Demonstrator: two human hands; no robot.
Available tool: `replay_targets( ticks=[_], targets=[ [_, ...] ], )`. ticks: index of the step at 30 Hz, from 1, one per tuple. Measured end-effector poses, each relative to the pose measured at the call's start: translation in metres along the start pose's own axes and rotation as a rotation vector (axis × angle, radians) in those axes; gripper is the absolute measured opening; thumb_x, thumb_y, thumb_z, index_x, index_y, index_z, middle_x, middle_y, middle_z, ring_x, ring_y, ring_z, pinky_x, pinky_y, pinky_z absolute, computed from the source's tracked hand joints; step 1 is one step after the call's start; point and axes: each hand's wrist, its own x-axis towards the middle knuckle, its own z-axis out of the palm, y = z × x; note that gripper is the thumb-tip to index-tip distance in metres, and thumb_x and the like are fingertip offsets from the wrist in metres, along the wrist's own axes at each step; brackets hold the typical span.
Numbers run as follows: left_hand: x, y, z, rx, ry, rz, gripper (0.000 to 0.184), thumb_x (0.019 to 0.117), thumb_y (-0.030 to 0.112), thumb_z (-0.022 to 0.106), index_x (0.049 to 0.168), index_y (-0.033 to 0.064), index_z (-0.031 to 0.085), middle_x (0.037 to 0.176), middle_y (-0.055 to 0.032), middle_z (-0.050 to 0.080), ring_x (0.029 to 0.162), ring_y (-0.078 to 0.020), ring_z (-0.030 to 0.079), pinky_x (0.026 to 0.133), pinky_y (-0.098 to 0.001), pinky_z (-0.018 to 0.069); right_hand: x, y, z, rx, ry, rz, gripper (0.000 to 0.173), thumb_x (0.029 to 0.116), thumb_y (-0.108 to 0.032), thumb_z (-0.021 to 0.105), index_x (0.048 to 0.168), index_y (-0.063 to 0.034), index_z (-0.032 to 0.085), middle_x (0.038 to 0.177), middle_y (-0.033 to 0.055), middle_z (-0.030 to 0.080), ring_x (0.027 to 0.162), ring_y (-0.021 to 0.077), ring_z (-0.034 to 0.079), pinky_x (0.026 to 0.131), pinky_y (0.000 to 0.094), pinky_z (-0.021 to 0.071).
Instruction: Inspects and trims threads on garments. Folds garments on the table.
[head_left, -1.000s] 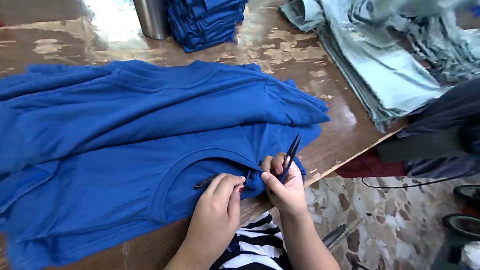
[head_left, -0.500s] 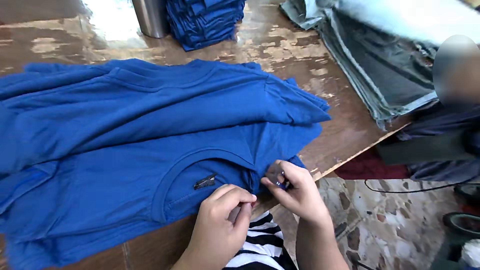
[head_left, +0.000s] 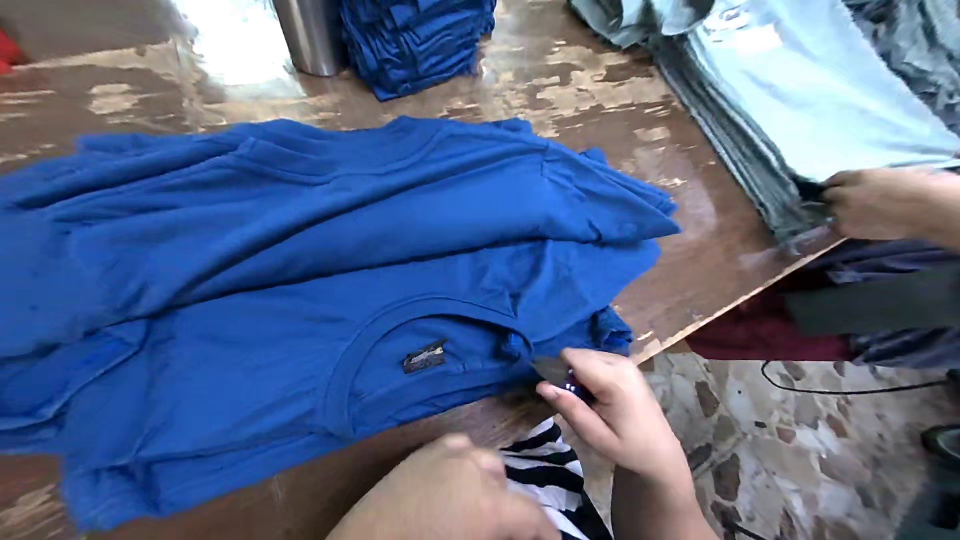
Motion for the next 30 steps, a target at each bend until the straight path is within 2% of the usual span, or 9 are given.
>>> replay_targets(
  ticks=[3, 6, 10, 16, 18, 20, 23, 26, 30],
  targets=[
    [-0.019, 0.01, -0.018, -0.023, -0.065, -0.085, 0.041, 0.0996, 0.051, 0.058, 0.109, 0.0156, 0.077, 0.083, -0.0008, 0.074, 0.081, -0.0177, 0.068, 0.079, -0.0414, 0.0518, 0.013, -0.003, 0.003, 0.03, 0.126, 0.029, 0.048, 0.1016, -0.047, 0.056, 0.075, -0.0068, 0.054, 0.061, -0.0012, 0.045, 0.055, 0.0036, 0.043, 0.052, 0.02, 0.0361],
    [-0.031, 0.005, -0.024, 0.372, 0.378, -0.296, 0.038, 0.1031, 0.046, 0.054, 0.105, 0.0155, 0.077, 0.086, 0.0014, 0.074, 0.083, -0.0136, 0.066, 0.078, -0.0353, 0.0518, 0.027, -0.005, 0.02, 0.006, 0.151, 0.082, 0.041, 0.0958, -0.042, 0.066, 0.076, -0.0061, 0.058, 0.062, -0.0006, 0.051, 0.056, 0.0049, 0.047, 0.052, 0.0216, 0.0398],
    [-0.049, -0.021, -0.028, 0.763, 0.693, -0.691, 0.045, 0.0941, 0.039, 0.06, 0.116, 0.0006, 0.07, 0.097, -0.0163, 0.068, 0.084, -0.0297, 0.065, 0.072, -0.0439, 0.0537, 0.033, -0.009, 0.036, 0.04, 0.191, -0.03, 0.013, 0.0856, -0.014, 0.066, 0.079, -0.0053, 0.059, 0.07, 0.004, 0.056, 0.067, 0.0106, 0.053, 0.065, 0.0237, 0.0452],
    [-0.066, -0.004, -0.032, 0.687, 0.816, -0.713, 0.026, 0.091, 0.012, 0.051, 0.101, -0.0028, 0.071, 0.074, -0.007, 0.063, 0.061, -0.0033, 0.052, 0.054, -0.0158, 0.0415, 0.021, -0.008, 0.026, 0.21, 0.098, -0.176, 0.008, 0.0861, -0.004, 0.056, 0.085, -0.0109, 0.053, 0.096, 0.005, 0.068, 0.098, 0.016, 0.057, 0.091, 0.0295, 0.0401],
    [-0.065, -0.012, -0.032, 0.552, 1.012, -0.531, 0.024, 0.0994, 0.008, 0.053, 0.108, -0.0079, 0.069, 0.096, -0.0121, 0.069, 0.081, 0.0011, 0.059, 0.071, -0.0105, 0.0481, 0.018, -0.006, 0.032, 0.231, 0.031, -0.171, 0.006, 0.0866, -0.004, 0.056, 0.089, -0.0093, 0.055, 0.106, 0.0058, 0.072, 0.1, 0.0161, 0.059, 0.091, 0.0288, 0.0416],
    [-0.059, -0.023, -0.029, 0.19, 1.189, -0.36, 0.017, 0.1021, 0.007, 0.054, 0.114, 0.0034, 0.066, 0.111, 0.0032, 0.068, 0.1, 0.0026, 0.063, 0.085, -0.0143, 0.054, 0.017, -0.005, 0.036, 0.234, -0.002, -0.152, 0.005, 0.0869, -0.004, 0.057, 0.09, -0.0077, 0.057, 0.115, 0.007, 0.073, 0.097, 0.0144, 0.06, 0.087, 0.027, 0.0439],
    [-0.048, -0.025, -0.027, -0.529, 1.294, -0.25, 0.014, 0.1047, 0.013, 0.052, 0.109, 0.02, 0.064, 0.103, 0.0053, 0.073, 0.095, -0.0076, 0.072, 0.084, -0.027, 0.0616, 0.021, -0.003, 0.035, 0.227, -0.062, -0.137, 0.002, 0.0913, -0.009, 0.058, 0.093, -0.008, 0.059, 0.121, 0.0055, 0.073, 0.089, 0.0114, 0.059, 0.079, 0.0267, 0.0424],
    [-0.048, -0.024, -0.024, -0.842, 1.305, -0.198, 0.012, 0.1015, 0.021, 0.062, 0.112, 0.0159, 0.063, 0.106, -0.003, 0.072, 0.097, -0.0147, 0.073, 0.088, -0.033, 0.0622, 0.024, -0.005, 0.039, 0.178, -0.054, -0.139, 0.018, 0.0961, -0.018, 0.064, 0.11, -0.0089, 0.071, 0.103, 0.0017, 0.075, 0.081, 0.011, 0.056, 0.076, 0.0279, 0.0419],
    [-0.053, -0.026, -0.016, -0.83, 1.291, -0.148, 0.024, 0.0947, 0.018, 0.071, 0.118, 0.0207, 0.066, 0.11, -0.0027, 0.075, 0.101, -0.014, 0.073, 0.09, -0.0326, 0.061, 0.02, -0.023, 0.048, 0.182, 0.083, -0.246, 0.006, 0.0966, -0.017, 0.066, 0.093, -0.012, 0.068, 0.086, -0.0009, 0.071, 0.077, 0.0117, 0.056, 0.076, 0.0303, 0.0401]
  ],
)
